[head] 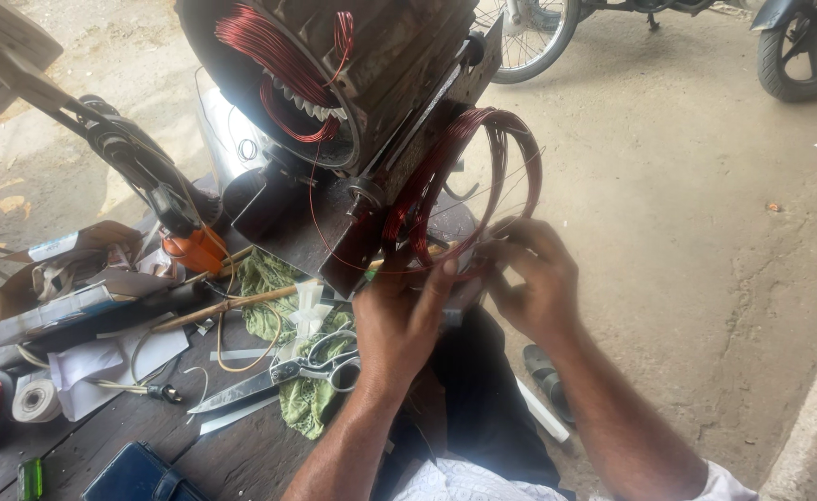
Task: The person winds red copper wire around the slots of a motor stator, carefully arranging and tucking the wire into place. The person uses both hands to manipulate the wire and the stator, occasionally adjusting the stator's position on the workbench.
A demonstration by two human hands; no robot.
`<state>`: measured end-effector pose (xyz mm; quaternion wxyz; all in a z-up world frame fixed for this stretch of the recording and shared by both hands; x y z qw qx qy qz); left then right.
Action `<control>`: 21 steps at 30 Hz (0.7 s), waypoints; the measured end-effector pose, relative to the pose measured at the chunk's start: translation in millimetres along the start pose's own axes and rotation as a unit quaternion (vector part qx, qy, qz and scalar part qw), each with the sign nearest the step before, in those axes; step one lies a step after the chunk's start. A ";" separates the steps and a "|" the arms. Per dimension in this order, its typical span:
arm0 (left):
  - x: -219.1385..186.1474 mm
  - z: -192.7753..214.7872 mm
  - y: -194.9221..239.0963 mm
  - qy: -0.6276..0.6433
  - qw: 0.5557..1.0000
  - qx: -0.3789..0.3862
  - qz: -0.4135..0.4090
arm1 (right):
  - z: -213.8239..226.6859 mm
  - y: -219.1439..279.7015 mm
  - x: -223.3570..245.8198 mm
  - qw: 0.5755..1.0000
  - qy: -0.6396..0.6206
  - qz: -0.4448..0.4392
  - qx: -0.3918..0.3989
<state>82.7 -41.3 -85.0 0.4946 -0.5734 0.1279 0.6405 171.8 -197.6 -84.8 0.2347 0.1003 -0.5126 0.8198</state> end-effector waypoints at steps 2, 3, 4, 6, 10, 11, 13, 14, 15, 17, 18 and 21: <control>3.1 -0.6 0.0 0.016 0.999 -0.009 0.034 | 0.3 -1.7 1.8 1.000 -0.007 0.003 0.007; 6.1 -0.1 -0.6 0.025 0.998 -0.013 0.051 | -0.5 -2.9 2.0 1.000 -0.013 0.001 0.013; 6.0 -0.6 -0.4 0.022 0.998 -0.016 0.051 | -0.5 -3.7 2.1 1.000 -0.018 -0.001 0.020; 7.3 -1.1 -0.2 0.016 0.998 -0.023 0.049 | 0.3 -4.2 0.1 0.999 -0.037 -0.020 0.031; 14.9 -12.9 3.6 0.168 0.982 -0.027 0.080 | 1.7 -1.5 -4.3 0.996 -0.073 -0.026 0.031; 12.4 -15.3 4.1 0.219 0.973 -0.034 0.066 | 1.3 -0.2 -4.9 0.996 -0.078 -0.014 0.028; 14.4 -20.4 4.5 0.280 0.956 -0.037 0.077 | -1.4 1.9 -7.1 0.995 -0.093 0.019 0.022; 19.1 -24.0 5.4 0.291 0.951 -0.032 0.104 | -2.9 4.0 -8.8 0.994 -0.101 0.035 0.020; 23.7 -27.8 7.3 0.301 0.944 -0.027 0.131 | 0.1 5.5 -22.6 0.985 -0.174 -0.013 -0.019; 20.6 -27.6 4.5 0.307 0.946 -0.032 0.100 | 1.8 9.2 -53.1 0.939 -0.313 -0.106 -0.096; 19.3 -28.5 4.2 0.310 0.946 -0.031 0.086 | 2.0 10.3 -56.0 0.933 -0.331 -0.094 -0.104; 24.8 -30.4 4.0 0.292 0.952 -0.033 0.084 | 1.8 8.3 -74.6 0.903 -0.390 -0.120 -0.131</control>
Point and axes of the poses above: each hand's wrist, its own y-axis away from the middle knuckle, its own z-axis out of the back of the hand, x = y × z, the point moved 9 cm from there along -y, towards the middle knuckle, and after that the axes turned 2 degrees about -z, right-handed, at the moved point
